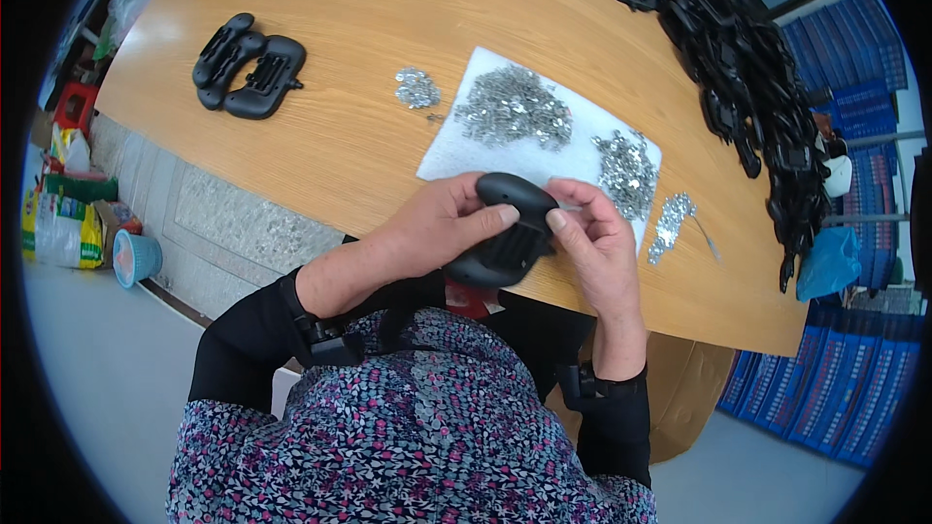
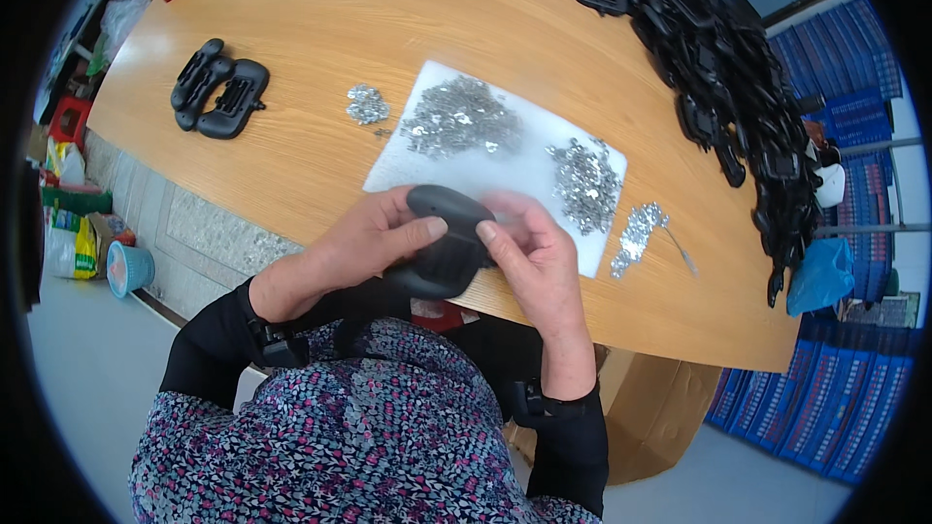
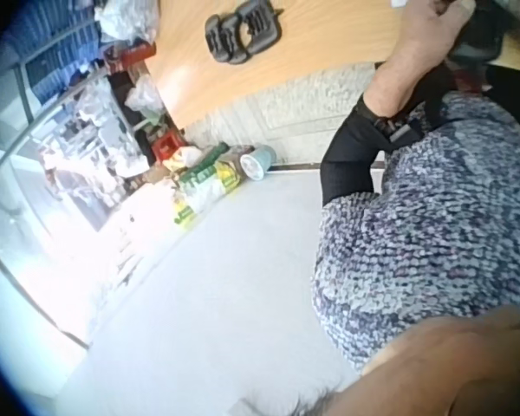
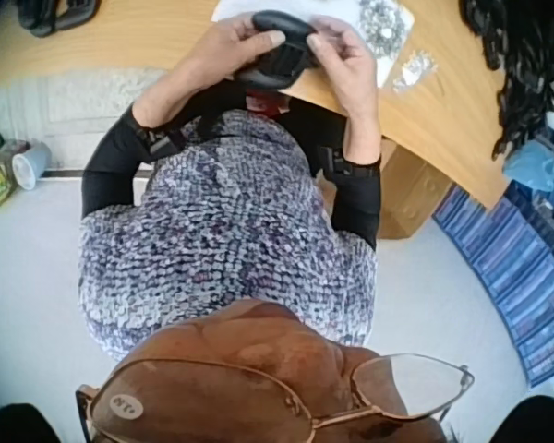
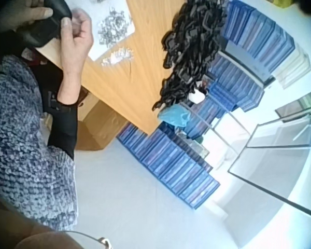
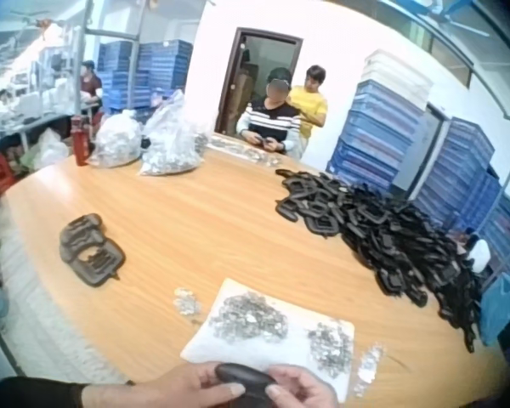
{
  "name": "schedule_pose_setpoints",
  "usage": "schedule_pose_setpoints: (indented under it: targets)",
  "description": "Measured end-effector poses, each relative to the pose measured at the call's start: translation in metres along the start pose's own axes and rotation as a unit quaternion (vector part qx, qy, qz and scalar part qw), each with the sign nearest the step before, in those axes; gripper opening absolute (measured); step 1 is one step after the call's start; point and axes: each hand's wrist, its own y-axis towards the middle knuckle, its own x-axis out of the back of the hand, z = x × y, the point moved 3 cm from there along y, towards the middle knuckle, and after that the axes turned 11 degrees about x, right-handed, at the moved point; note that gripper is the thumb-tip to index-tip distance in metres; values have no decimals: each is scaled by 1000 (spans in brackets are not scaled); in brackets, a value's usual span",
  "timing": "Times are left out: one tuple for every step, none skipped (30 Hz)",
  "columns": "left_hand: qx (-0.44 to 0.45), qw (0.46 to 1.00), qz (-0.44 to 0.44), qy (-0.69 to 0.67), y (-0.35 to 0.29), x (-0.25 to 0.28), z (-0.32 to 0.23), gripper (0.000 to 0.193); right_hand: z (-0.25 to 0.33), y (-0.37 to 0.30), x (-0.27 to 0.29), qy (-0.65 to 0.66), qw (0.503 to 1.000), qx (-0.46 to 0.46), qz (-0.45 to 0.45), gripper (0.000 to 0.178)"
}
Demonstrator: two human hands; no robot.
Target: Manually assemble small metal components onto the plastic shell of a controller or remote device.
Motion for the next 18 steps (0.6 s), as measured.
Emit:
schedule_pose_setpoints:
  targets:
    - [-12,1000,2,-10,4,2,4,32,3,-2,11,-64,997,26,-42,22]
    - [-33,999,-12,-20,8,4,6,30,6,-4,23,-127,987,51,-83,22]
    - [-16,999,-24,-17,10,5,3,29,10,-6,36,-87,984,79,-131,22]
    - [-1,999,-40,-15,9,8,0,28,11,-12,53,-89,984,76,-136,22]
    - [16,998,-61,29,11,14,3,28,10,-18,73,-133,977,69,-153,21]
    - [18,998,-58,29,13,12,3,28,9,-21,87,-176,968,63,-167,21]
    - [4,996,-77,33,14,12,3,31,7,-25,96,-177,968,61,-169,21]
    - [-11,995,-96,37,15,12,2,34,5,-28,102,-202,961,55,-179,19]
    - [-9,995,-95,38,15,11,2,34,3,-31,106,-227,954,49,-189,18]
    - [-13,995,-95,37,14,10,0,36,0,-31,107,-226,954,48,-190,18]
    - [-18,994,-97,37,13,8,-1,38,-2,-31,107,-270,942,60,-190,16]
    - [-18,994,-97,38,13,9,-2,38,-2,-29,105,-313,928,71,-189,15]
    - [-12,994,-98,43,13,9,-2,39,-2,-26,102,-312,928,71,-189,15]
    - [-7,994,-99,48,13,9,-2,40,2,-23,96,-379,906,85,-169,14]
    - [-8,994,-102,49,13,10,-1,40,6,-18,88,-442,879,99,-147,14]
    - [-10,994,-101,47,13,11,1,39,8,-14,82,-440,881,100,-145,14]
    - [-13,994,-99,46,13,11,1,38,10,-10,74,-445,880,103,-131,15]
    - [-13,994,-101,46,13,11,1,38,11,-6,69,-452,878,106,-117,16]
